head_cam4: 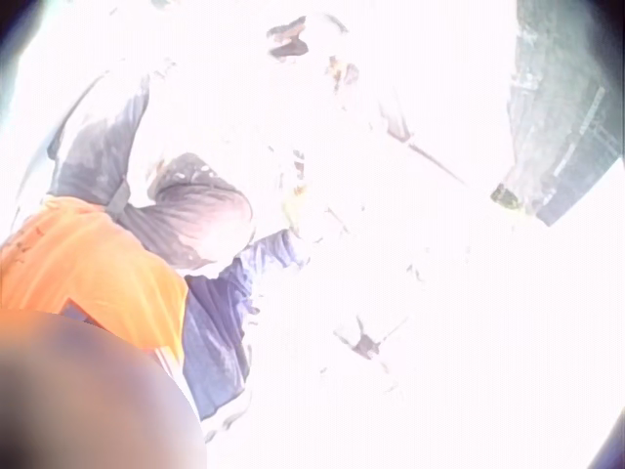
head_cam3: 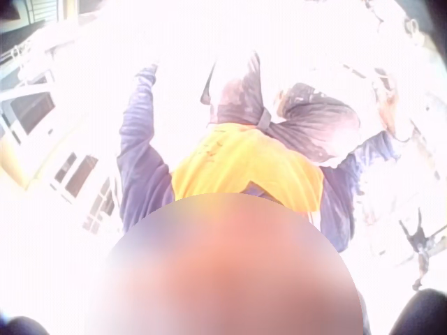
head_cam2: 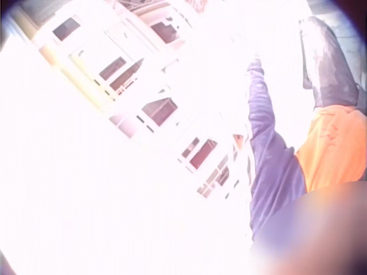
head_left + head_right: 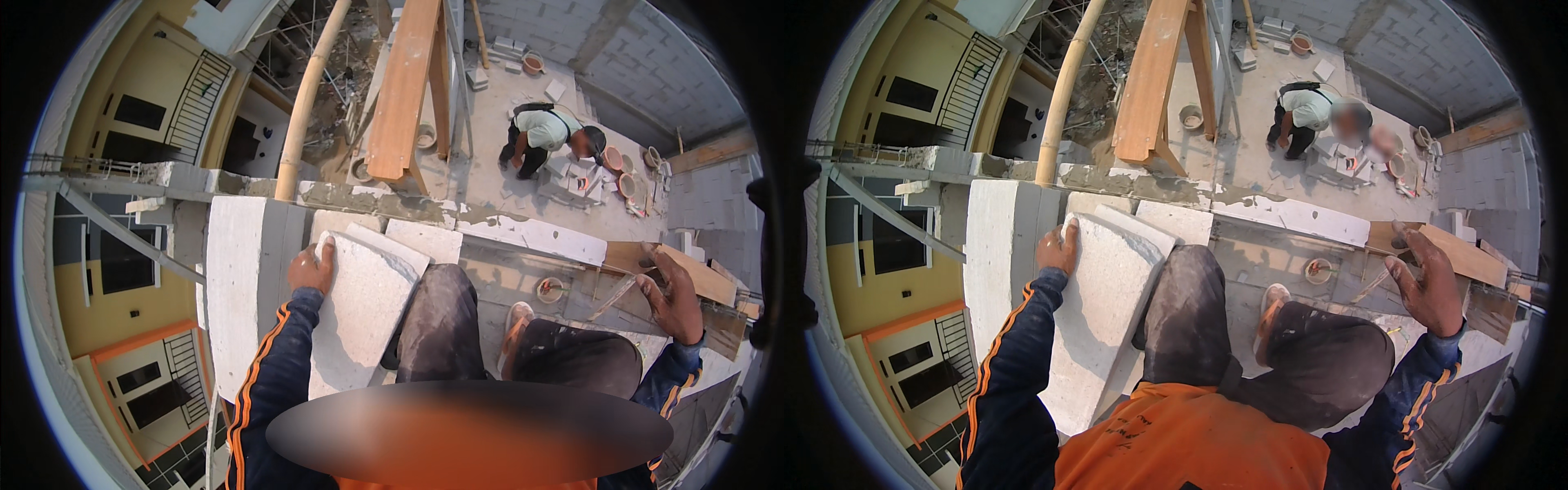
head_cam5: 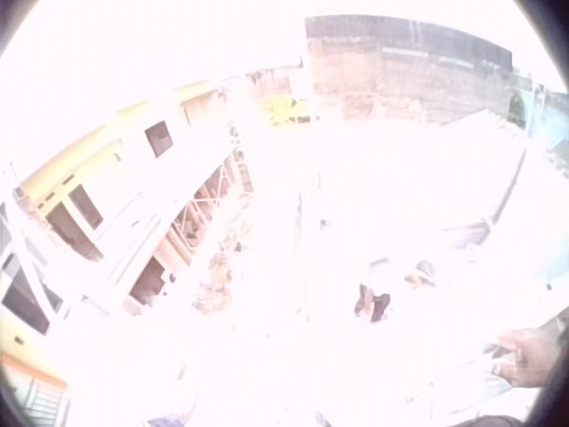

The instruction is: The person applies mortar to a wall using a trowel and places white rectangular tiles into the wet mortar. They repeatedly scoop mortar from a bucket, spread it along the wall, and press tiles into place, adjusting their position as needed.

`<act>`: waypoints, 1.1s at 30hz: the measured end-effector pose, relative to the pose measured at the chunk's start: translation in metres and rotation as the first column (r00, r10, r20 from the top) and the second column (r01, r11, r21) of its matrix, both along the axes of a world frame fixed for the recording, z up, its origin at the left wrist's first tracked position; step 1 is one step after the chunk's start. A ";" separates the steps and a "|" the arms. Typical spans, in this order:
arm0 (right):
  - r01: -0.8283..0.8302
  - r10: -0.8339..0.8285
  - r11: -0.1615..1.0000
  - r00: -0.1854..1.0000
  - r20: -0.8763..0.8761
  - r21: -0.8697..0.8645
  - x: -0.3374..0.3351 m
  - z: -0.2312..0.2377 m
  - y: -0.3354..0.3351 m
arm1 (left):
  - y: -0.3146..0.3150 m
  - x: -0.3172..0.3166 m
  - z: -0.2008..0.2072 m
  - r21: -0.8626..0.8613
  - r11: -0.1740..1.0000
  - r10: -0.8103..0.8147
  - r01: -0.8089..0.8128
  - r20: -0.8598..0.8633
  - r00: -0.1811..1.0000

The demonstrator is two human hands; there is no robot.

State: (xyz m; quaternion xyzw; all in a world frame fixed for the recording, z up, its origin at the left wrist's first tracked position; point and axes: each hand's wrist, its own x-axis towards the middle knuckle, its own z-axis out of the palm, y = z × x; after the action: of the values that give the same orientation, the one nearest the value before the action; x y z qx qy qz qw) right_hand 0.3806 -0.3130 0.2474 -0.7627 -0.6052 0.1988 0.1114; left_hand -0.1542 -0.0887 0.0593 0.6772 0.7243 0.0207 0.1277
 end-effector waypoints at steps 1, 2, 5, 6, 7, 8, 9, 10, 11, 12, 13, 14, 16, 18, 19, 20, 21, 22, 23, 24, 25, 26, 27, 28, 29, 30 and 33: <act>0.023 -0.023 1.000 1.000 -0.002 -0.016 0.011 -0.011 0.000 | 0.000 0.000 -0.001 0.009 1.000 -0.006 0.006 0.011 1.000; 0.068 -0.066 0.996 0.998 0.022 -0.059 0.021 -0.021 0.000 | 0.000 0.000 -0.001 0.017 1.000 -0.012 0.012 0.023 1.000; 0.050 -0.049 0.995 0.999 0.002 -0.087 0.038 -0.045 0.003 | -0.001 -0.001 -0.005 0.035 0.999 -0.016 0.015 0.018 1.000; 0.070 -0.080 0.989 0.994 -0.069 -0.130 0.040 -0.050 0.005 | -0.001 -0.002 -0.006 0.044 0.999 -0.016 0.016 0.005 1.000; 0.089 -0.108 0.982 0.988 -0.112 -0.166 0.041 -0.054 0.007 | -0.001 -0.002 -0.007 0.042 0.999 -0.018 0.018 -0.003 1.000; 0.081 -0.108 0.986 0.977 -0.185 -0.149 0.041 -0.057 0.009 | -0.001 -0.002 -0.008 0.045 0.999 -0.021 0.021 -0.013 1.000; 0.102 -0.132 0.972 0.982 -0.134 -0.212 0.040 -0.059 0.012 | -0.001 -0.003 -0.008 0.050 0.998 -0.024 0.025 -0.026 0.999; 0.098 -0.126 0.970 0.985 -0.115 -0.222 0.039 -0.061 0.014 | 0.000 -0.003 -0.008 0.051 0.998 -0.025 0.027 -0.028 0.999; 0.085 -0.107 0.972 0.990 -0.090 -0.220 0.038 -0.063 0.017 | 0.000 -0.003 -0.008 0.054 0.998 -0.028 0.030 -0.033 0.999; 0.087 -0.115 0.968 0.988 -0.107 -0.236 0.036 -0.064 0.020 | 0.000 -0.003 -0.008 0.057 0.998 -0.030 0.032 -0.037 0.999; 0.078 -0.109 0.968 0.987 -0.119 -0.237 0.036 -0.066 0.022 | 0.000 -0.003 -0.007 0.036 0.999 -0.031 0.032 -0.025 0.999; 0.072 -0.102 0.970 0.988 -0.118 -0.233 0.035 -0.067 0.024 | 0.000 -0.003 -0.007 0.017 0.999 -0.031 0.031 -0.013 0.999; 0.064 -0.110 0.960 0.981 -0.159 -0.272 0.033 -0.071 0.028 | 0.000 -0.004 -0.006 0.003 1.000 -0.027 0.027 -0.006 1.000; 0.046 -0.089 0.967 0.982 -0.166 -0.251 0.031 -0.075 0.030 | 0.000 -0.004 -0.006 0.020 0.999 -0.027 0.027 -0.011 1.000; 0.029 -0.064 0.977 0.985 -0.158 -0.213 0.030 -0.077 0.031 | 0.000 -0.004 -0.007 0.025 0.999 -0.029 0.029 -0.021 0.999; 0.013 -0.041 0.981 0.989 -0.140 -0.194 0.030 -0.079 0.032 | 0.000 -0.004 -0.008 0.040 0.999 -0.035 0.037 -0.030 0.999; 0.017 -0.046 0.982 0.987 -0.151 -0.191 0.029 -0.080 0.033 | 0.000 -0.004 -0.008 0.054 0.998 -0.042 0.044 -0.038 0.998; 0.021 -0.053 0.979 0.987 -0.153 -0.204 0.029 -0.081 0.033 | 0.000 -0.004 -0.009 0.044 0.998 -0.037 0.039 -0.035 0.999; 0.028 -0.061 0.975 0.987 -0.147 -0.221 0.030 -0.082 0.034 | 0.000 -0.004 -0.009 0.036 0.999 -0.032 0.033 -0.031 0.999; 0.041 -0.094 0.963 0.978 -0.187 -0.267 0.030 -0.083 0.034 | 0.000 -0.003 -0.009 0.028 0.999 -0.023 0.023 -0.033 0.999; 0.055 -0.129 0.947 0.968 -0.218 -0.316 0.031 -0.084 0.034 | -0.001 -0.003 -0.009 0.029 0.999 -0.025 0.026 -0.027 0.999; 0.058 -0.150 0.946 0.950 -0.272 -0.320 0.032 -0.084 0.035 | -0.001 -0.003 -0.008 0.030 0.999 -0.025 0.026 -0.027 0.999; 0.050 -0.139 0.940 0.960 -0.245 -0.338 0.033 -0.085 0.035 | -0.001 -0.003 -0.008 0.045 0.999 -0.030 0.031 -0.026 0.999; 0.033 -0.113 0.950 0.963 -0.243 -0.310 0.034 -0.086 0.034 | -0.001 -0.002 -0.007 0.037 0.999 -0.021 0.022 -0.026 0.999; -0.002 -0.072 0.963 0.962 -0.264 -0.270 0.034 -0.087 0.034 | -0.001 -0.002 -0.006 0.042 0.999 -0.019 0.020 -0.025 1.000; 0.016 -0.092 0.955 0.965 -0.245 -0.297 0.035 -0.087 0.034 | -0.001 -0.001 -0.006 0.047 0.999 -0.016 0.017 -0.024 1.000; 0.022 -0.095 0.955 0.967 -0.235 -0.295 0.034 -0.088 0.034 | 0.000 -0.001 -0.005 0.030 0.999 -0.024 0.025 -0.026 0.999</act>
State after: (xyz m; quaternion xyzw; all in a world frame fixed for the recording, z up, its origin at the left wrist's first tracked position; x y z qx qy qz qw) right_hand 0.4145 -0.2794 0.1598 -0.7578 -0.5281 0.3751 0.0784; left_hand -0.1550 -0.0887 0.0542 0.6883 0.7170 0.0214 0.1081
